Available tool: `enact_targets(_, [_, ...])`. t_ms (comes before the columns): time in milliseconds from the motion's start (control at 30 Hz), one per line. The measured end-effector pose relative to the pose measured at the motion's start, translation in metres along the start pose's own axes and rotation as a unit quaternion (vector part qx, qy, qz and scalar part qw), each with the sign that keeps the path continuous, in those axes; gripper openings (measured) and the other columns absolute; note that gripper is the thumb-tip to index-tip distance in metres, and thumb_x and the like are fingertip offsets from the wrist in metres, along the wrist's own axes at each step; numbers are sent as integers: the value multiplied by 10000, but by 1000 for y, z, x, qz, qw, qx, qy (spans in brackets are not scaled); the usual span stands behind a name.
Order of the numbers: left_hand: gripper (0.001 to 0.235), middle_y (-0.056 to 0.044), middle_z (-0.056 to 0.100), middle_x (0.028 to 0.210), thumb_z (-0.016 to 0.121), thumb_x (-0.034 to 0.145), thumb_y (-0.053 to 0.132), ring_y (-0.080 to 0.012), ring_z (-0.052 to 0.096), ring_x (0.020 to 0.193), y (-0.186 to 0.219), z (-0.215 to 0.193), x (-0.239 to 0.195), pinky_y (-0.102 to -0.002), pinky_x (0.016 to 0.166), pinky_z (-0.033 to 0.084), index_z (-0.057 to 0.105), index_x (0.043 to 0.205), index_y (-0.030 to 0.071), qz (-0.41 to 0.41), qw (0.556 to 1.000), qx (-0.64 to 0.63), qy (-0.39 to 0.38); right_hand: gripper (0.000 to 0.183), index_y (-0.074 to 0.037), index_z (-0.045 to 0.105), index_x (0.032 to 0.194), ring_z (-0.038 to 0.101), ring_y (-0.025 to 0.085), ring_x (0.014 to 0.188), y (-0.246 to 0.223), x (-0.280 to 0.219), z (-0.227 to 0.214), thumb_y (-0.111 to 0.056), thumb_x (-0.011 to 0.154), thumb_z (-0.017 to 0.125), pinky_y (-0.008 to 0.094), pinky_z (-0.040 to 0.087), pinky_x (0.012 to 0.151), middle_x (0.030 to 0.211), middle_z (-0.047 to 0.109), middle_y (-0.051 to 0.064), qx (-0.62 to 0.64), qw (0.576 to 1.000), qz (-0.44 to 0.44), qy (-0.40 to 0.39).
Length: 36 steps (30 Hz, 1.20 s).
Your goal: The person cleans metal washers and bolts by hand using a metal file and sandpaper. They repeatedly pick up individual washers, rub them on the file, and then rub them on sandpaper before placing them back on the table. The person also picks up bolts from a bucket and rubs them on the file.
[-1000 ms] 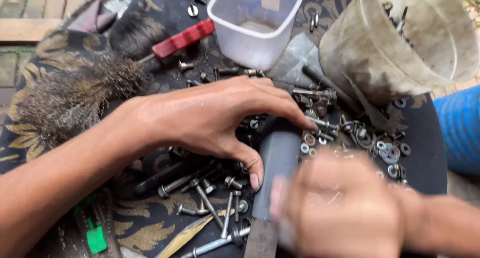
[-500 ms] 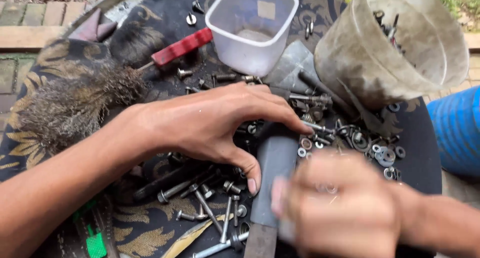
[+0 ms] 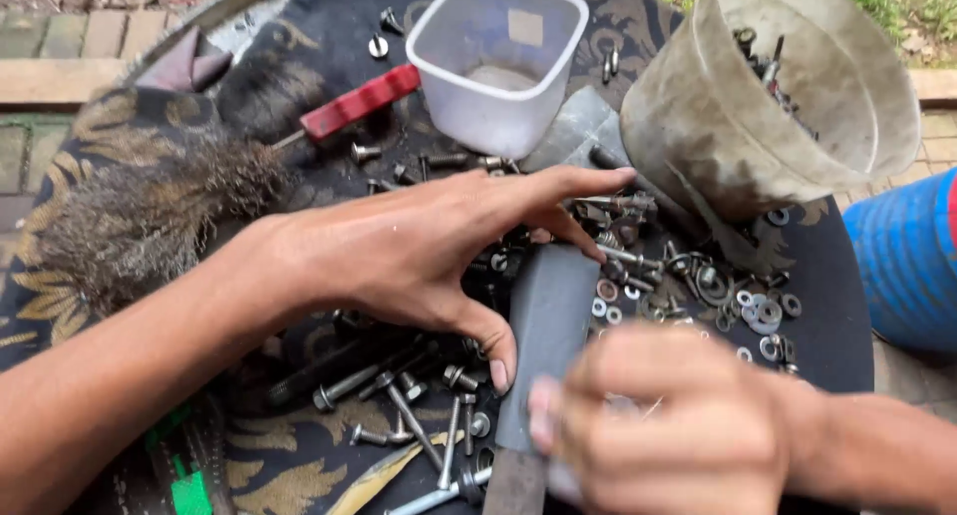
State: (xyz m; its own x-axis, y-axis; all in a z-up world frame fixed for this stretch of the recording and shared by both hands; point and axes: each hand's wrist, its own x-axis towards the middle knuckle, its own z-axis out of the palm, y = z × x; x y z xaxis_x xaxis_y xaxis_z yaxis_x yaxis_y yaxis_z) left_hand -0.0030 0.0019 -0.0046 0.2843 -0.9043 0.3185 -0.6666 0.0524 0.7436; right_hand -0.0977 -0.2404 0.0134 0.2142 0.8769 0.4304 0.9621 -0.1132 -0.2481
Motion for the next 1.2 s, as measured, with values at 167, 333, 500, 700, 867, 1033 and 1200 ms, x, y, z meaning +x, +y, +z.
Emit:
enact_targets(167, [1078,-205,673,1433,660,819,623,-333,670,1377,-1,2,0,-394,1060,504,110,1599,122,3,1000,1,1,155,-59,708,891,674,252,733,31,5,-11,-164,976,631,399,530,654,881,692,85,-93,994,-36,39])
enact_targets(333, [1080,-146,676,1446,689,813,588,-278,668,1327,1,-2,2,-378,1054,491,111,1601,128,-10,1000,1,-11,297,-61,635,732,667,220,662,29,16,-12,-45,1025,675,329,550,606,781,647,115,-33,990,-133,36])
enact_targets(500, [1077,-170,678,1449,696,794,588,-297,673,1342,2,-4,1,-383,1057,502,141,1592,125,-3,1000,-2,-6,224,37,632,841,653,169,690,-1,0,1,-93,967,763,247,541,603,844,641,82,8,1000,6,10])
enact_targets(700, [1066,-179,665,1417,757,788,549,-316,665,1332,4,-4,3,-390,1059,490,190,1580,117,1,1000,16,-4,177,61,665,1084,660,381,856,16,19,-26,-88,998,628,441,566,744,1060,685,221,77,997,-1,-31])
enact_targets(867, [1066,-189,662,1415,749,784,559,-328,655,1344,3,-4,3,-394,1067,490,199,1580,113,8,1000,16,0,162,24,649,1089,705,287,804,7,23,-27,-52,969,571,362,597,743,975,713,138,94,990,105,27])
enact_targets(1033, [1053,-188,660,1439,737,792,565,-330,641,1371,4,-5,2,-393,1093,471,197,1582,126,6,1000,3,-4,300,-44,690,1146,795,107,823,5,22,-34,-105,861,763,235,638,754,1030,809,20,-8,971,231,55])
enact_targets(1200, [1049,-150,661,1411,734,786,556,-294,655,1330,3,-4,3,-377,1061,483,210,1575,104,3,1000,10,3,166,-17,738,1045,713,153,737,11,19,-51,7,881,736,266,541,658,922,769,58,-85,962,251,63])
